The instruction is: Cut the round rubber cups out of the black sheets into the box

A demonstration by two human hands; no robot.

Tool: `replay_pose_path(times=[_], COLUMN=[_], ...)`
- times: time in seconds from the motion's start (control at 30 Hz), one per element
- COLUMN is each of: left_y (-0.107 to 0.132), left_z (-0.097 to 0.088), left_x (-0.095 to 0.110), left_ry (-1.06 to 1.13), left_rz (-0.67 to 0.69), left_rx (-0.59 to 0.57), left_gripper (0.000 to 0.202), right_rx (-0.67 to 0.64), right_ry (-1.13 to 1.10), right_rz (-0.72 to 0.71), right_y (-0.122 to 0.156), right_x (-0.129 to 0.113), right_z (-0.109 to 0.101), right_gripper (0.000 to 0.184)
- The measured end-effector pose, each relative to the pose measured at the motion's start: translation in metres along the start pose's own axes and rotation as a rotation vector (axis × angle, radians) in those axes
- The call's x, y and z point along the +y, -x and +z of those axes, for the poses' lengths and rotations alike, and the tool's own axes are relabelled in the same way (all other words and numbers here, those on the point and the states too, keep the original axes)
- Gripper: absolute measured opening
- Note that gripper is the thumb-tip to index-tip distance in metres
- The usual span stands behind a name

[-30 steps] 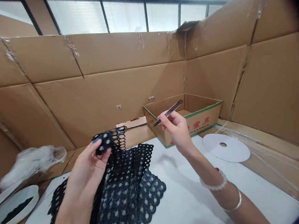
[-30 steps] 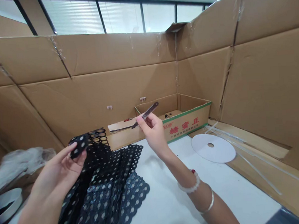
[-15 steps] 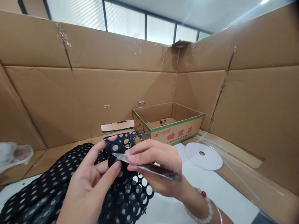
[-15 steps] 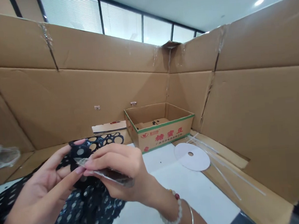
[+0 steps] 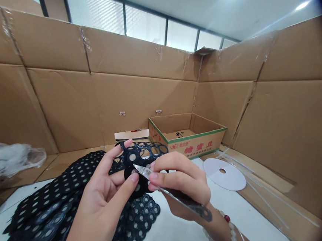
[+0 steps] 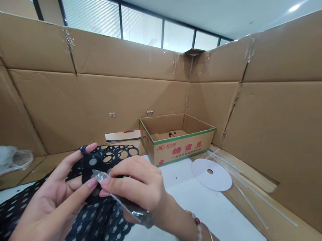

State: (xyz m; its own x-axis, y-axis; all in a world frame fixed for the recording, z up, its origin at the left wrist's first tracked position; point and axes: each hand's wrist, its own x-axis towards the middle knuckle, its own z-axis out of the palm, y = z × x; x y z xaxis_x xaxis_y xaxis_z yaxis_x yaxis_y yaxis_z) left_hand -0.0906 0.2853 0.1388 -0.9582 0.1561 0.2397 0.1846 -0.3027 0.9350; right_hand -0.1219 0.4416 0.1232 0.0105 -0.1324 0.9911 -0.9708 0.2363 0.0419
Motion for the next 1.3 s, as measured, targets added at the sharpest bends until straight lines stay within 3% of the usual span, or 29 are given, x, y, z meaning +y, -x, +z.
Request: replay_pose_path(times=[0.23,0.5,0.77,0.9,1.03,1.13,1.3], left_y=[0.001,0.004,-0.001,0.001,0.004,0.004,0.000], left_z=[0.000,-0.014,-0.011,-0.006,0.001,0.006,0.004], left_x=[-0.007,-0.021,-0.018,-0.018,-0.015,-0.011,-0.007], left_ry=[-0.110,-0.709,-0.944,-0.836,-0.575,-0.436,-0.515], left_rz=[0.039,0.510,0.681,0.585,0.320,0.150,0.117], left_rx=[0.026,0.028,0.006,0.056,0.027,0.076,-0.027], left_gripper=[0.067,0.057,0.060,0.055,0.056,0.065,0.070], right_rx=[0.026,0.137,0.100,0.103,0.067,0.004,0.035], right_ry=[0.098,0.211,0.300,0.302,0.325,0.310,0.122], right_rz=[-0.039,-0.107,-0.051,-0.061,-0.088,-0.114,-0.113], right_y=[0.003,0.010,0.010,0.008,0.004,0.004,0.010], right_x=[-0.001,-0.008,-0.006,-0.004,-0.002,0.004,0.012], right_z=[0.005,0.017,0.017,0.019,0.013,0.008,0.008], right_gripper=[0.008,0.008,0.017,0.015,0.011,0.009,0.016])
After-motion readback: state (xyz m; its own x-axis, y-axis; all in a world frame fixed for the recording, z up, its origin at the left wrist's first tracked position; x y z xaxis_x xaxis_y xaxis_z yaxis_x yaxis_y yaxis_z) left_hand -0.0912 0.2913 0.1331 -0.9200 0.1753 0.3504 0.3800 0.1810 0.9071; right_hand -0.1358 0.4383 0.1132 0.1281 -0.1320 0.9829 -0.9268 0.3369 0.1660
